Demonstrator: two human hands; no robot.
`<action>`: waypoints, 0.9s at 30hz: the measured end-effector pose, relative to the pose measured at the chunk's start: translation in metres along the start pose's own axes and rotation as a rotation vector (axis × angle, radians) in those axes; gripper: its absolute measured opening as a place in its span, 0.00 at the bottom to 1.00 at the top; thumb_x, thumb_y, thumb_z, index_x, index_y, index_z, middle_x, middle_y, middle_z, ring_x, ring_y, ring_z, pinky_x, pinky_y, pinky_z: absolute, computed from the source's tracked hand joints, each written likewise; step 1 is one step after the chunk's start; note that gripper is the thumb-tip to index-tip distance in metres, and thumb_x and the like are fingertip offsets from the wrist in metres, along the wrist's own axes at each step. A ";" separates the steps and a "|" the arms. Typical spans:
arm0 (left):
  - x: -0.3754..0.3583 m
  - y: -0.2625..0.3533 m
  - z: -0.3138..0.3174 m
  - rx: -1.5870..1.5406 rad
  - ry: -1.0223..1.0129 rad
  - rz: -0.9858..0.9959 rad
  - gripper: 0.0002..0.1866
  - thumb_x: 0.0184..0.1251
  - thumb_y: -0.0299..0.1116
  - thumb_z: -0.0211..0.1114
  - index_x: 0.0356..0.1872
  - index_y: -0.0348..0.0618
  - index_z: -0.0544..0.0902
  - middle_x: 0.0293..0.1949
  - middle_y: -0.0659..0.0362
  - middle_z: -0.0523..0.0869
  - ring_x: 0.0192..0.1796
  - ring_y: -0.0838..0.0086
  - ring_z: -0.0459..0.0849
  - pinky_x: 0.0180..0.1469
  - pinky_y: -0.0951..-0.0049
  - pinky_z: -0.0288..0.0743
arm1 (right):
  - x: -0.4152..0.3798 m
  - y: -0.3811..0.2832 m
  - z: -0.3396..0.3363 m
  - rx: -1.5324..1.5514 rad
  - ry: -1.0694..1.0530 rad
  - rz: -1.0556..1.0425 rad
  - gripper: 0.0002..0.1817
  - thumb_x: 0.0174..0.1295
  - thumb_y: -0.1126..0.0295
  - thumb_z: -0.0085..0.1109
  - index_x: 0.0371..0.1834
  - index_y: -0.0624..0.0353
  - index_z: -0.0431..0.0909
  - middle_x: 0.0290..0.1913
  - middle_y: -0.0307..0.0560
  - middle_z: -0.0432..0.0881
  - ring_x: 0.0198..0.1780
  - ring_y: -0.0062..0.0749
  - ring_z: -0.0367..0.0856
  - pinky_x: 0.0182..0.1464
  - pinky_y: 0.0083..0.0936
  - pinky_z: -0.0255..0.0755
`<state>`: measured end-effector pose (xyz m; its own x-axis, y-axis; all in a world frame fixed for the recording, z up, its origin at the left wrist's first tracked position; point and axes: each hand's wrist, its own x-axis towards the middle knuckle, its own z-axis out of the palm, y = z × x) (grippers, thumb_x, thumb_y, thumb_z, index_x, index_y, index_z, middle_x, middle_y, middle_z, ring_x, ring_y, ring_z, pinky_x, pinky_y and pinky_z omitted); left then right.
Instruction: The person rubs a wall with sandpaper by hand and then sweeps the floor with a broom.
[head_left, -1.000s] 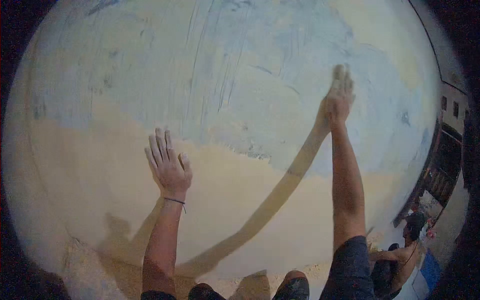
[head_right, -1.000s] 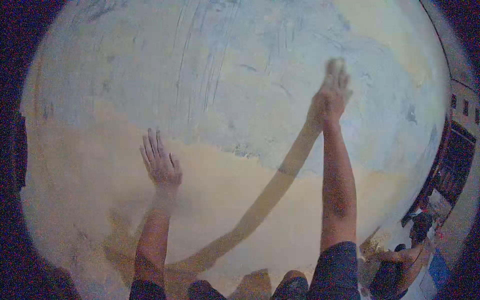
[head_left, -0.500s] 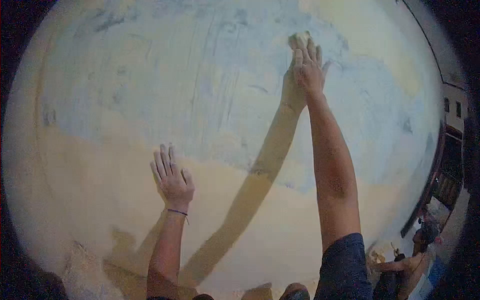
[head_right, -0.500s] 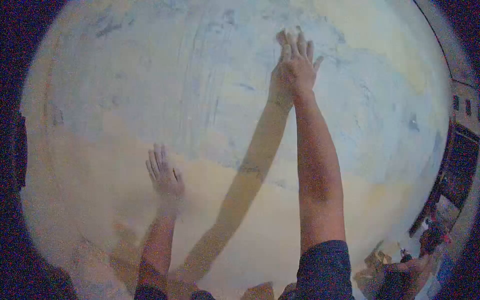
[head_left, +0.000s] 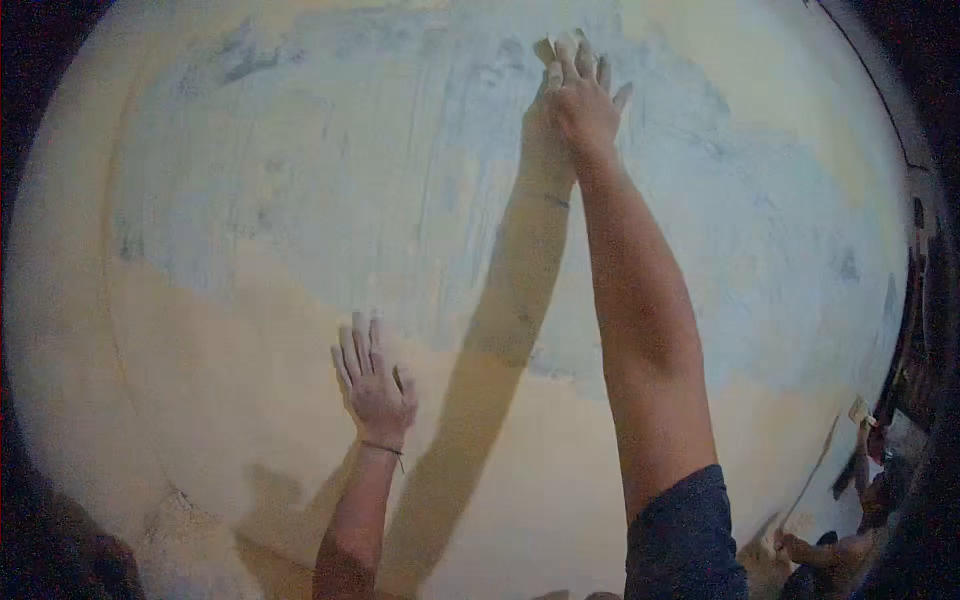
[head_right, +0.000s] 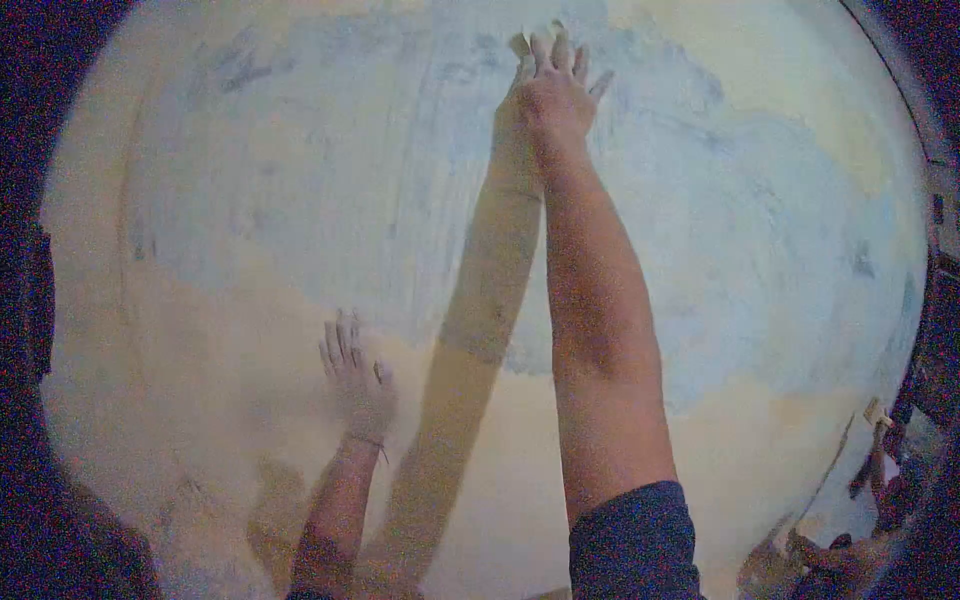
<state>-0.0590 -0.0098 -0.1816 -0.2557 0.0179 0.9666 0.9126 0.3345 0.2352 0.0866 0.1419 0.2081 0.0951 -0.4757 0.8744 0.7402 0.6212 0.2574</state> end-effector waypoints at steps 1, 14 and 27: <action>0.004 -0.005 0.005 0.009 0.025 -0.005 0.35 0.71 0.40 0.49 0.79 0.40 0.61 0.80 0.48 0.61 0.82 0.48 0.54 0.83 0.44 0.40 | -0.001 -0.018 0.013 0.005 -0.073 0.018 0.33 0.68 0.57 0.52 0.79 0.32 0.64 0.82 0.41 0.61 0.83 0.46 0.55 0.81 0.65 0.35; 0.008 -0.046 0.023 -0.048 0.026 0.003 0.35 0.72 0.40 0.48 0.79 0.40 0.59 0.81 0.47 0.58 0.83 0.47 0.51 0.82 0.42 0.39 | -0.023 -0.037 0.069 -0.049 -0.082 -0.216 0.27 0.72 0.58 0.49 0.76 0.37 0.69 0.80 0.42 0.64 0.81 0.43 0.56 0.82 0.50 0.45; 0.014 -0.047 0.065 0.004 0.037 0.014 0.36 0.70 0.39 0.50 0.79 0.39 0.60 0.81 0.47 0.59 0.83 0.48 0.51 0.82 0.43 0.39 | -0.040 0.048 0.028 -0.148 -0.231 0.172 0.32 0.70 0.56 0.52 0.78 0.41 0.66 0.83 0.43 0.58 0.82 0.53 0.55 0.82 0.57 0.41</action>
<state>-0.1265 0.0357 -0.1859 -0.2310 -0.0120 0.9729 0.9147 0.3383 0.2213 0.1003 0.2082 0.1969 0.0863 -0.2069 0.9745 0.8168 0.5748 0.0497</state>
